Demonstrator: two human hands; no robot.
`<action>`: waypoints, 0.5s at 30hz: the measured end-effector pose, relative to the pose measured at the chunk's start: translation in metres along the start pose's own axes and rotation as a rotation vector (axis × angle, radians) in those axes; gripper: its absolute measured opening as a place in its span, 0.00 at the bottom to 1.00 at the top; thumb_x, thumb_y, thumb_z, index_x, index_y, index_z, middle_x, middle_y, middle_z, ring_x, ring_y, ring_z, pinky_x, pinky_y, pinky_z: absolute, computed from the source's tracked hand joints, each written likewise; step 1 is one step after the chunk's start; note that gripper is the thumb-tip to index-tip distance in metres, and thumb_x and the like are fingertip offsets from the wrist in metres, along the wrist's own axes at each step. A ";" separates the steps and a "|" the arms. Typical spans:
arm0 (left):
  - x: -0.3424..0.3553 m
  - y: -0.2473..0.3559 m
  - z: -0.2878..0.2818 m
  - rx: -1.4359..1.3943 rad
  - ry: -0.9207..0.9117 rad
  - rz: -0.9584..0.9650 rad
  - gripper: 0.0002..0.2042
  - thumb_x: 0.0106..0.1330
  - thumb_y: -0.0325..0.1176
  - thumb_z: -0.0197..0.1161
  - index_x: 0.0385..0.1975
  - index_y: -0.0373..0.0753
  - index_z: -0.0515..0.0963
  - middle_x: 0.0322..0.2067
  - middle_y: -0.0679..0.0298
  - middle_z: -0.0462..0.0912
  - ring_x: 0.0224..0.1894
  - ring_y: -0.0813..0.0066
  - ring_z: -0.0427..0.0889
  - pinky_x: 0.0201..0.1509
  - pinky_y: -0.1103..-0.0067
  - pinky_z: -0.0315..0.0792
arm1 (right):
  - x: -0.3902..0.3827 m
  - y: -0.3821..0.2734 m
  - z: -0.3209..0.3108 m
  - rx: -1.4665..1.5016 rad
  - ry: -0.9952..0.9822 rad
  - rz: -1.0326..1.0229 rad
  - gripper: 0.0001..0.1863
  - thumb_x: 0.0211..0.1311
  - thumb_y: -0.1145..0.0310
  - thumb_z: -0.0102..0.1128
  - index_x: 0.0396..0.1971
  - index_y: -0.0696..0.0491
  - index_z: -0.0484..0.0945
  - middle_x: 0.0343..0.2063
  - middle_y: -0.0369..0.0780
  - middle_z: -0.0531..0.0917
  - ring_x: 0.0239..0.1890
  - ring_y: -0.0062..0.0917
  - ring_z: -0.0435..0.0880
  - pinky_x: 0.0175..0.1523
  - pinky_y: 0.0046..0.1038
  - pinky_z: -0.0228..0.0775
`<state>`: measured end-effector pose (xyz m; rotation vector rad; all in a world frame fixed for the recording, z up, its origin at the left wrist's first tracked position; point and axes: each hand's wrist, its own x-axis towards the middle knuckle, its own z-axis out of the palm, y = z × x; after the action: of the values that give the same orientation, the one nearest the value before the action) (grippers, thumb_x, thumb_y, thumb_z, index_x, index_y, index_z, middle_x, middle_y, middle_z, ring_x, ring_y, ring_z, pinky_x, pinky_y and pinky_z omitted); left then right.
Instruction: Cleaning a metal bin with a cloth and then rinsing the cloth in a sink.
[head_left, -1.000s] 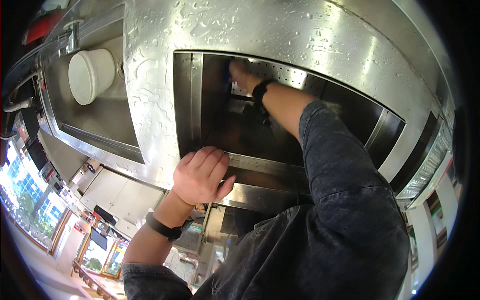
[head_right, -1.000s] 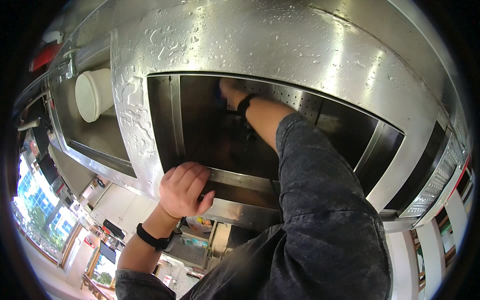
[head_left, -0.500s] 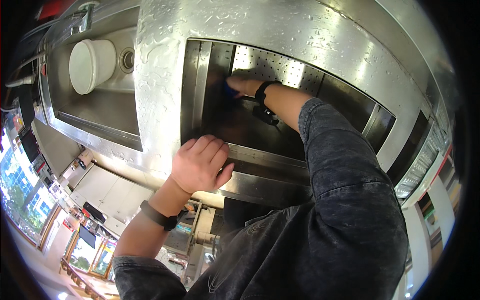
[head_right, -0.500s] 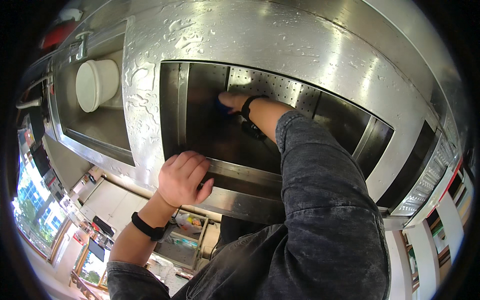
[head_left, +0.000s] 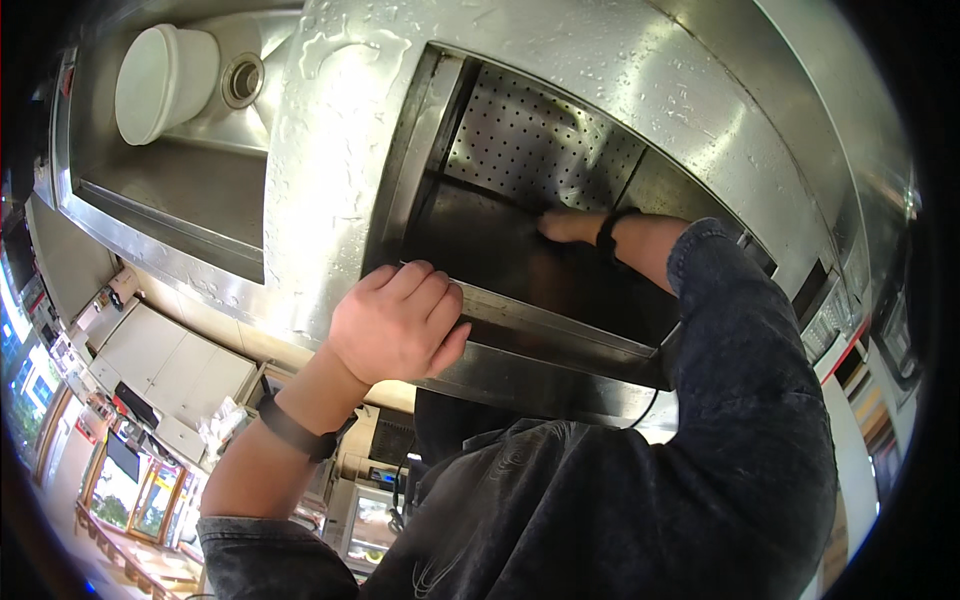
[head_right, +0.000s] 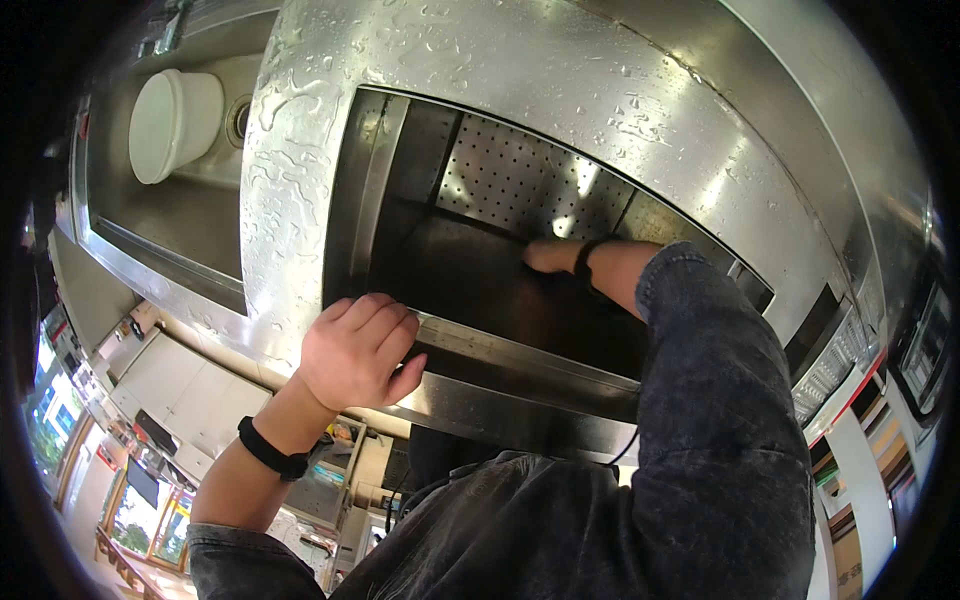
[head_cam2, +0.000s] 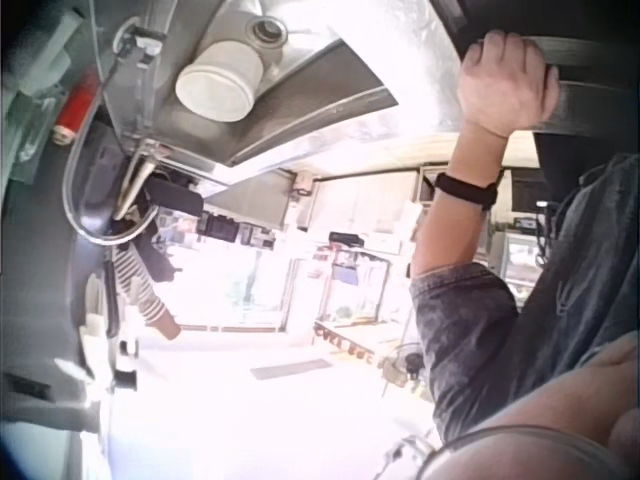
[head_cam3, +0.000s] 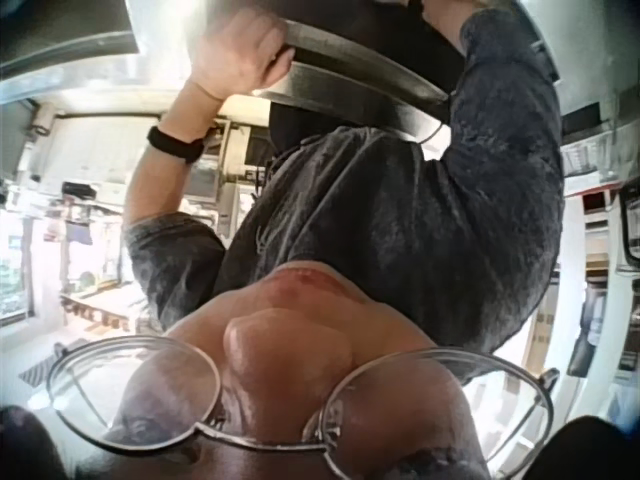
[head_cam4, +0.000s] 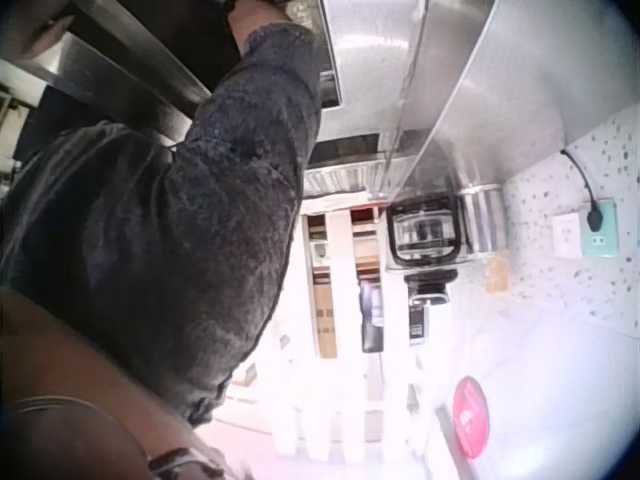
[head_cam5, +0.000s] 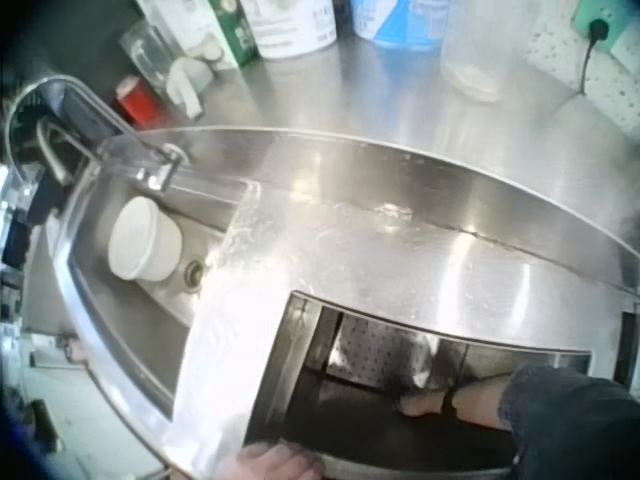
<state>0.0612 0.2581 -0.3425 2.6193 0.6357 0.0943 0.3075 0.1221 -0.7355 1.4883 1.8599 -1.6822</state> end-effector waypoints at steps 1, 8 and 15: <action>-0.001 0.000 -0.001 -0.010 -0.005 -0.001 0.11 0.50 0.40 0.60 0.26 0.39 0.76 0.27 0.64 0.77 0.35 0.70 0.76 0.35 0.80 0.69 | 0.017 -0.018 -0.006 0.058 0.035 -0.054 0.17 0.65 0.63 0.40 0.38 0.58 0.78 0.42 0.49 0.79 0.43 0.37 0.75 0.51 0.39 0.66; 0.001 0.000 -0.003 -0.038 -0.084 -0.020 0.14 0.47 0.39 0.62 0.30 0.37 0.77 0.31 0.62 0.79 0.36 0.67 0.77 0.34 0.77 0.70 | 0.091 -0.094 0.000 0.373 0.247 -0.328 0.14 0.65 0.64 0.44 0.35 0.55 0.77 0.38 0.47 0.80 0.38 0.33 0.74 0.48 0.38 0.66; 0.000 0.002 -0.004 -0.034 -0.083 -0.040 0.13 0.47 0.39 0.61 0.29 0.37 0.77 0.32 0.62 0.79 0.37 0.67 0.78 0.34 0.77 0.70 | 0.040 -0.011 0.001 0.134 -0.072 0.097 0.19 0.65 0.62 0.39 0.38 0.58 0.78 0.42 0.53 0.79 0.42 0.42 0.77 0.52 0.38 0.66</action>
<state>0.0612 0.2577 -0.3377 2.5621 0.6510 -0.0160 0.2800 0.1433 -0.7581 1.5196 1.6402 -1.8209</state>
